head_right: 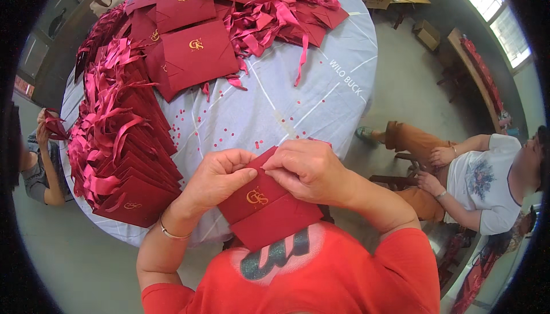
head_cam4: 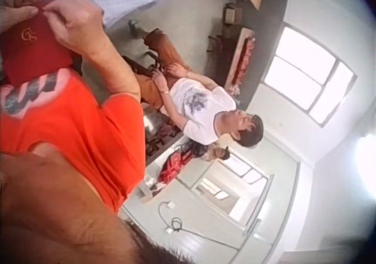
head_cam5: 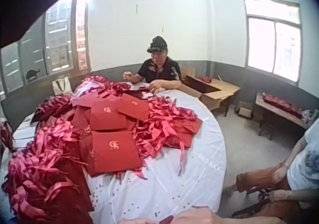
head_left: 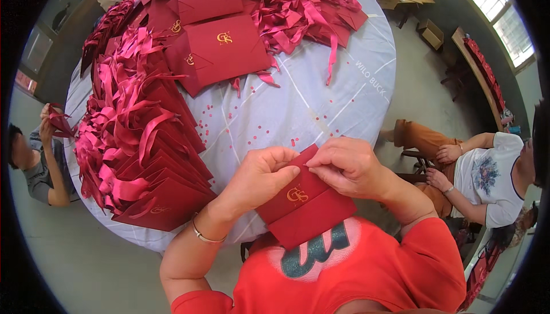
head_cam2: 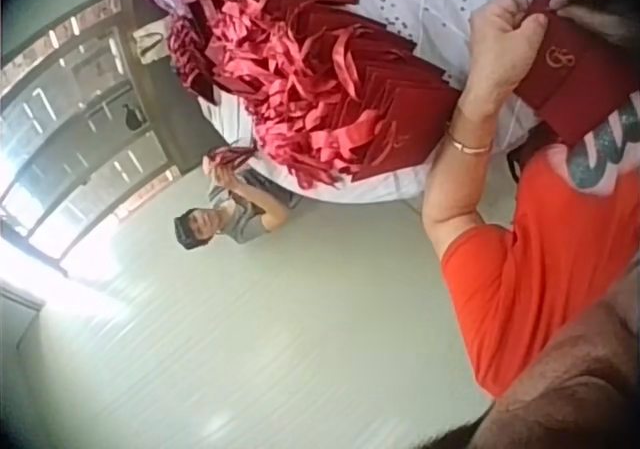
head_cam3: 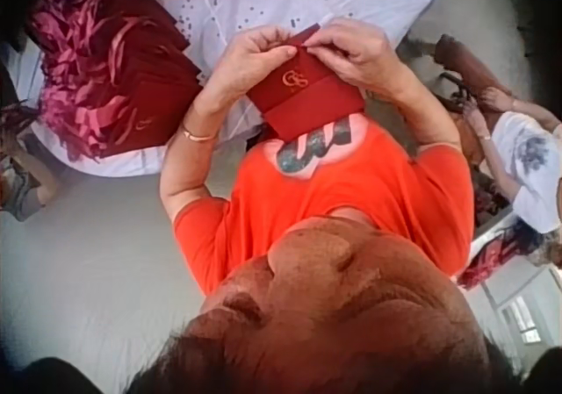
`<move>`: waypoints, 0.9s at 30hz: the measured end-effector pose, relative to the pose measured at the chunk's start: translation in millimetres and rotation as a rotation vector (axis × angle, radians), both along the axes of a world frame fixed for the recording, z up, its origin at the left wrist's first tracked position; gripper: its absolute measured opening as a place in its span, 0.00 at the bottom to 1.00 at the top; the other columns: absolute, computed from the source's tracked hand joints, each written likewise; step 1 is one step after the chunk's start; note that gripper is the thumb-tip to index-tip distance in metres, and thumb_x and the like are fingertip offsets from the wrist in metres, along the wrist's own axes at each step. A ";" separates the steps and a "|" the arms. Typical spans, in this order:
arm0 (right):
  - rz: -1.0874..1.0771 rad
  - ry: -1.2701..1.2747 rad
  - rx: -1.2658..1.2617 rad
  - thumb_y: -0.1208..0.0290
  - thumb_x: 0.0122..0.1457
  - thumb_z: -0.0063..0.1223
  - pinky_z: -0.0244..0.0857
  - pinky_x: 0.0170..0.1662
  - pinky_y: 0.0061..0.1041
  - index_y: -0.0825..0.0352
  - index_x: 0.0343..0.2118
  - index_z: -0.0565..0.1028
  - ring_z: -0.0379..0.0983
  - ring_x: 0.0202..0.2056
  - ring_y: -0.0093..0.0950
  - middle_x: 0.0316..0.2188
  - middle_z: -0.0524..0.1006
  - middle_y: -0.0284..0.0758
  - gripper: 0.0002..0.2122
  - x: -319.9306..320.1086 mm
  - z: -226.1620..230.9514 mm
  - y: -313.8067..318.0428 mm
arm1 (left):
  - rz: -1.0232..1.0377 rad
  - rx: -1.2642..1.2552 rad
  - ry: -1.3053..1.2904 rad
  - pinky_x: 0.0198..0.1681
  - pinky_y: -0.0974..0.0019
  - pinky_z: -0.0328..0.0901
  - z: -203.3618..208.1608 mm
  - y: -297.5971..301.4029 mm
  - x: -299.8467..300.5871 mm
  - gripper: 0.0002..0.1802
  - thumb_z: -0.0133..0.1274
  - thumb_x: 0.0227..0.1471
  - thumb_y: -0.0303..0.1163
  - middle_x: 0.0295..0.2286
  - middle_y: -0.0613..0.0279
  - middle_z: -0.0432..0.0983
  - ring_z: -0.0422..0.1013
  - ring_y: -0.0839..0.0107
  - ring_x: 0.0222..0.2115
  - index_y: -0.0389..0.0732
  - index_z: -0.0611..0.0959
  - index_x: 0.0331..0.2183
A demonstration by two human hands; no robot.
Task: The person attaches ribbon handles to paper gift bags by hand, inserting the ribbon ends through the holes of each bag, and folds and stacks the assembled bags on the table.
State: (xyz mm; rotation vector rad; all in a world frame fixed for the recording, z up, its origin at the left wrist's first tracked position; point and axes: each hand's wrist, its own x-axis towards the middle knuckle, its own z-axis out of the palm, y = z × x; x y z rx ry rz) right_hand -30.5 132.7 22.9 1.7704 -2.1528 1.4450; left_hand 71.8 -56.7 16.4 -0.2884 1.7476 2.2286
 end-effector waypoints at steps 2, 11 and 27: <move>-0.002 0.018 0.018 0.82 0.45 0.62 0.67 0.27 0.27 0.68 0.28 0.77 0.74 0.25 0.34 0.24 0.76 0.37 0.07 0.7 0.7 -0.5 | 0.012 0.009 -0.005 0.35 0.76 0.69 1.0 0.8 1.0 0.11 0.49 0.55 0.21 0.33 0.65 0.78 0.73 0.82 0.32 0.32 0.79 0.41; -0.089 0.362 0.310 0.78 0.46 0.54 0.67 0.28 0.32 0.69 0.23 0.72 0.73 0.26 0.35 0.23 0.73 0.38 0.02 19.5 18.1 -11.6 | 0.006 -0.094 0.084 0.37 0.75 0.68 -3.8 3.9 2.0 0.11 0.48 0.55 0.21 0.33 0.66 0.78 0.72 0.81 0.34 0.31 0.79 0.41; 0.006 0.011 0.377 0.72 0.45 0.59 0.68 0.33 0.34 0.67 0.25 0.75 0.73 0.28 0.41 0.23 0.74 0.40 0.06 -2.7 35.7 -30.4 | -0.026 -0.383 0.305 0.40 0.73 0.68 -2.3 -0.6 8.6 0.17 0.48 0.53 0.18 0.34 0.65 0.79 0.71 0.81 0.36 0.30 0.75 0.46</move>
